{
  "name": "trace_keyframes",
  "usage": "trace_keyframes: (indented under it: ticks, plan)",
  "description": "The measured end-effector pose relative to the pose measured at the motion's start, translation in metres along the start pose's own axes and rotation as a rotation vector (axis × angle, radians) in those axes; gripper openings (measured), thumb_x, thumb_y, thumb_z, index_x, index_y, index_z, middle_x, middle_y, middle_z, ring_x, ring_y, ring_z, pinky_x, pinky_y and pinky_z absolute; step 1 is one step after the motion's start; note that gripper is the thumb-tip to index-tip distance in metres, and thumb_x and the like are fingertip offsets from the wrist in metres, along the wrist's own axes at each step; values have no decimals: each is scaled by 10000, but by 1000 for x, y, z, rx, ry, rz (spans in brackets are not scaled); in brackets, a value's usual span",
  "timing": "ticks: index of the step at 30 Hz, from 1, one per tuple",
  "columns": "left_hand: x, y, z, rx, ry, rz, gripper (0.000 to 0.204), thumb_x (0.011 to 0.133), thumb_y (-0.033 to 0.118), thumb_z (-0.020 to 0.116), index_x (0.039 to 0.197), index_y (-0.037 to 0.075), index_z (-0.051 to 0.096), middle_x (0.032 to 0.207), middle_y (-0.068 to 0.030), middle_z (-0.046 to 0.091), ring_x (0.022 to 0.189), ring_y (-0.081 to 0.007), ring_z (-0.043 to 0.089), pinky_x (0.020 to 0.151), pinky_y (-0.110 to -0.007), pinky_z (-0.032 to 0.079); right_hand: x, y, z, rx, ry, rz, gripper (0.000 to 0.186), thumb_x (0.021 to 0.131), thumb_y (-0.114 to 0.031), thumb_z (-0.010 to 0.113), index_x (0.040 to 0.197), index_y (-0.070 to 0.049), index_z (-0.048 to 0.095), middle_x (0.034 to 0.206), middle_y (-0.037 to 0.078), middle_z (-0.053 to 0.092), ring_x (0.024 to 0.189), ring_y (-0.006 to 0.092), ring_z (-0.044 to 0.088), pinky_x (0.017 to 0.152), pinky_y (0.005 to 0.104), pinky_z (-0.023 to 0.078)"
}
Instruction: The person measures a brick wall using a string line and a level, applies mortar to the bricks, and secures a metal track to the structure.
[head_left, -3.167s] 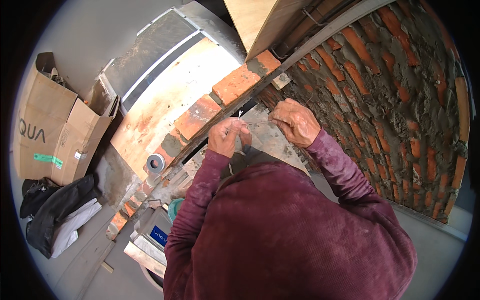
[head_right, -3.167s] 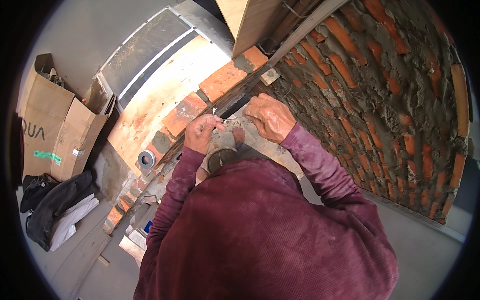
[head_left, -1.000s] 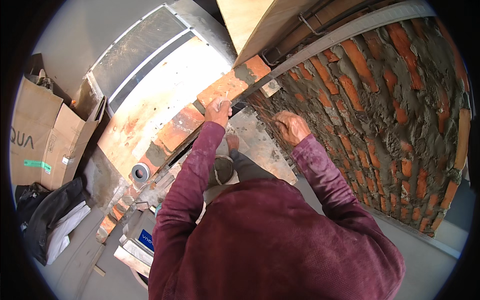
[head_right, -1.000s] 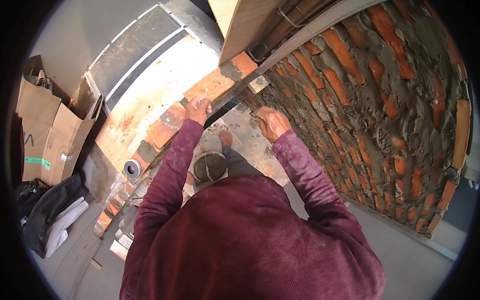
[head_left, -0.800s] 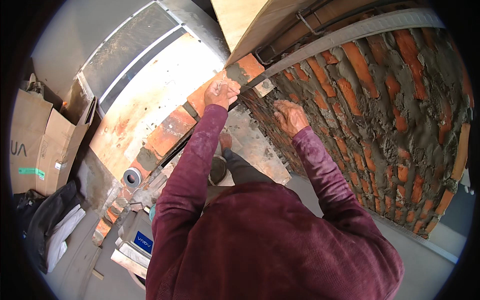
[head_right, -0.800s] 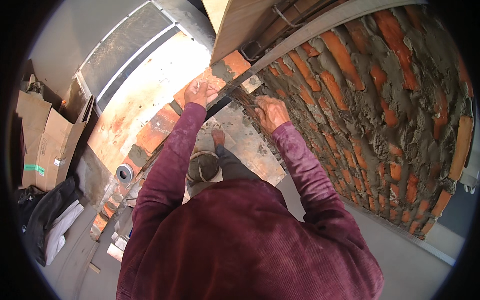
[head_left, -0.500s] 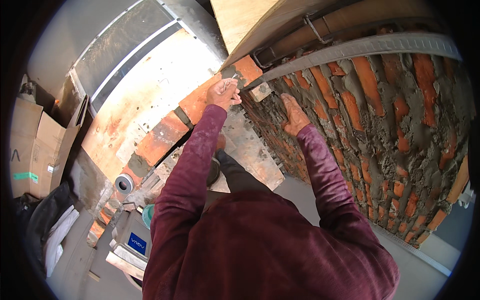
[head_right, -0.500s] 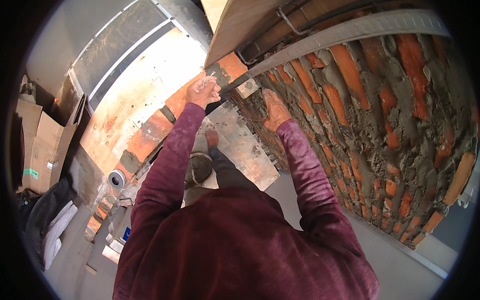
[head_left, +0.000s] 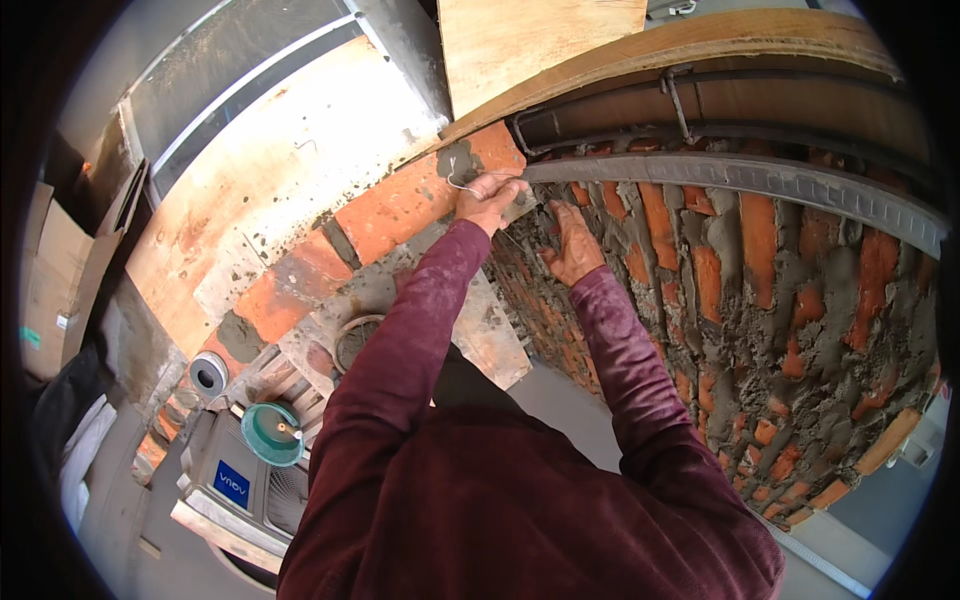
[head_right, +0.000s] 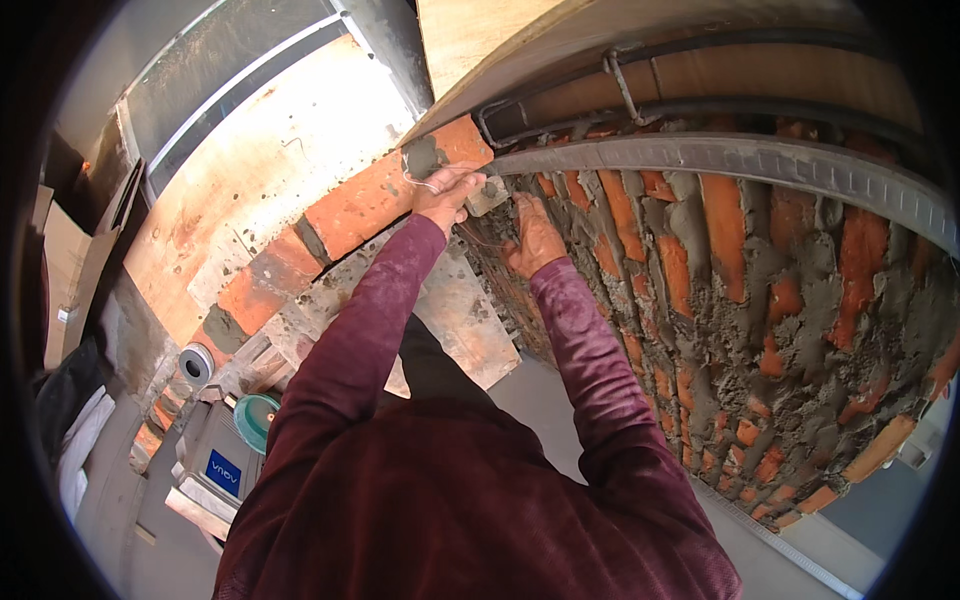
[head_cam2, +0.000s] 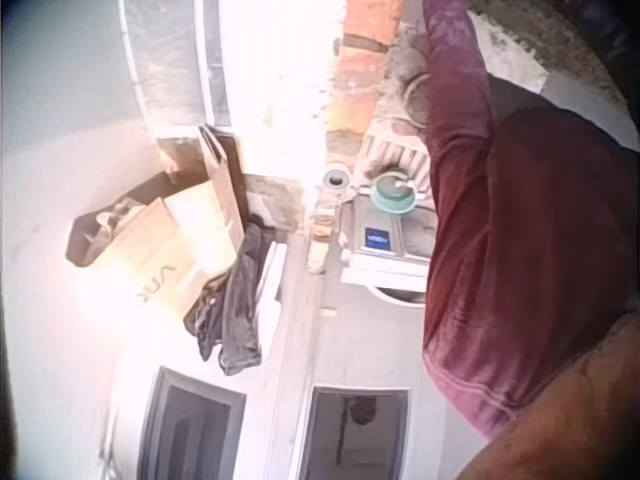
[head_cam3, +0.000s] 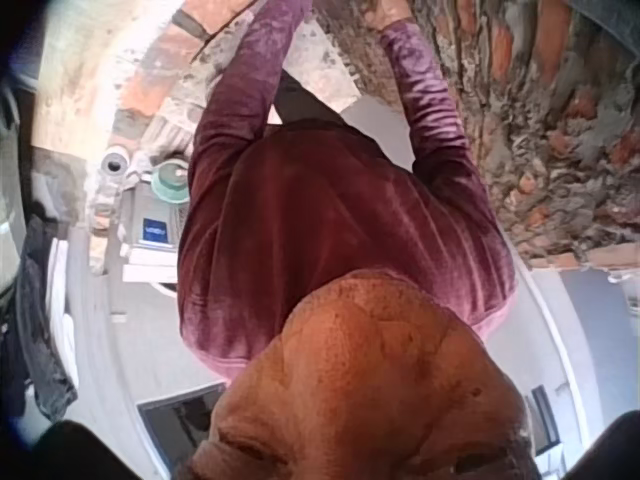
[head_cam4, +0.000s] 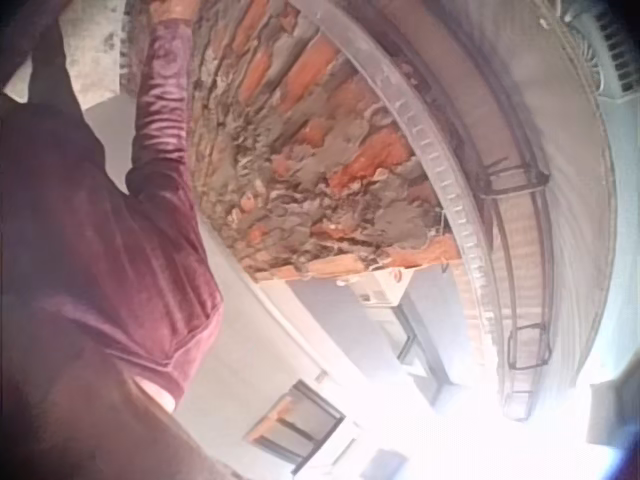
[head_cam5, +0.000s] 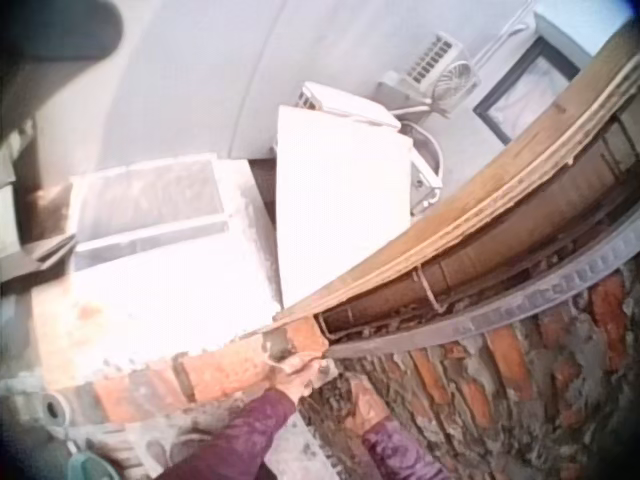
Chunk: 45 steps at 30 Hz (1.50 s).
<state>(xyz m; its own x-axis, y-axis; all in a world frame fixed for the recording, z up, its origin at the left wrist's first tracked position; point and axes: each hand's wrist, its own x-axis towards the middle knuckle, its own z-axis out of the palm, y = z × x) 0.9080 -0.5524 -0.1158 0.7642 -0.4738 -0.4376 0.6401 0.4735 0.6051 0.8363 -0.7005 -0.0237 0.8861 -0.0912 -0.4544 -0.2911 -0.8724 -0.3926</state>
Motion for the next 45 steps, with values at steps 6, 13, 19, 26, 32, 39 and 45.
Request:
trace_keyframes:
  ticks: [6, 13, 19, 26, 32, 39, 45]
  plan:
    - [28, -2, 29, -124, 354, 207, 84, 898, -58, 537, 947, -53, 605, 922, -139, 692, 847, -168, 667, 808, -260, 514, 7, 4, 4, -78, 178, -172, 819, 689, -3, 719, 1413, -31, 337, 1530, 205, 209, 1356, 372, 352, 1045, 404, 425]
    - [68, -20, 32, -248, 607, 504, 101, 902, -94, 481, 930, -29, 553, 832, -106, 659, 752, -151, 635, 738, -260, 508, -34, 10, 25, 223, 77, -79, 724, 764, -95, 707, 1398, -18, 367, 1474, 226, 321, 1308, 354, 421, 1057, 420, 395]
    - [71, -6, 33, -258, 761, 434, 102, 932, -30, 512, 1020, -43, 561, 883, -106, 652, 815, -158, 632, 773, -252, 497, -45, 0, 33, 375, -24, -35, 629, 841, -141, 676, 1375, 25, 388, 1330, 209, 505, 1160, 311, 563, 992, 396, 457]
    - [82, -16, 41, -145, 676, 512, 158, 925, -25, 503, 1046, -60, 599, 899, -87, 646, 810, -140, 609, 777, -242, 483, -40, 7, 34, 431, -110, 2, 613, 860, -142, 660, 1377, 39, 385, 1326, 226, 507, 1210, 317, 534, 1005, 390, 452]
    - [86, -14, 46, -152, 706, 519, 203, 921, -17, 490, 1086, -70, 596, 894, -84, 641, 834, -148, 600, 814, -261, 474, -42, 11, 42, 465, -71, 22, 650, 850, -130, 666, 1403, 24, 362, 1349, 222, 494, 1223, 298, 530, 997, 377, 453]
    - [98, -14, 58, -255, 656, 398, 183, 958, 58, 476, 1006, -15, 637, 835, -60, 647, 668, -100, 569, 606, -228, 456, -66, 27, 60, 454, -43, 44, 662, 862, -200, 659, 1433, -59, 356, 1303, 187, 549, 1215, 295, 532, 939, 370, 477]
    - [129, -36, 41, 109, 417, 460, 92, 949, 29, 486, 966, 7, 574, 838, -92, 674, 713, -140, 630, 741, -255, 474, -83, 34, 79, 440, -66, 43, 633, 864, -211, 665, 1420, -86, 388, 1268, 164, 575, 1187, 314, 541, 905, 363, 484]
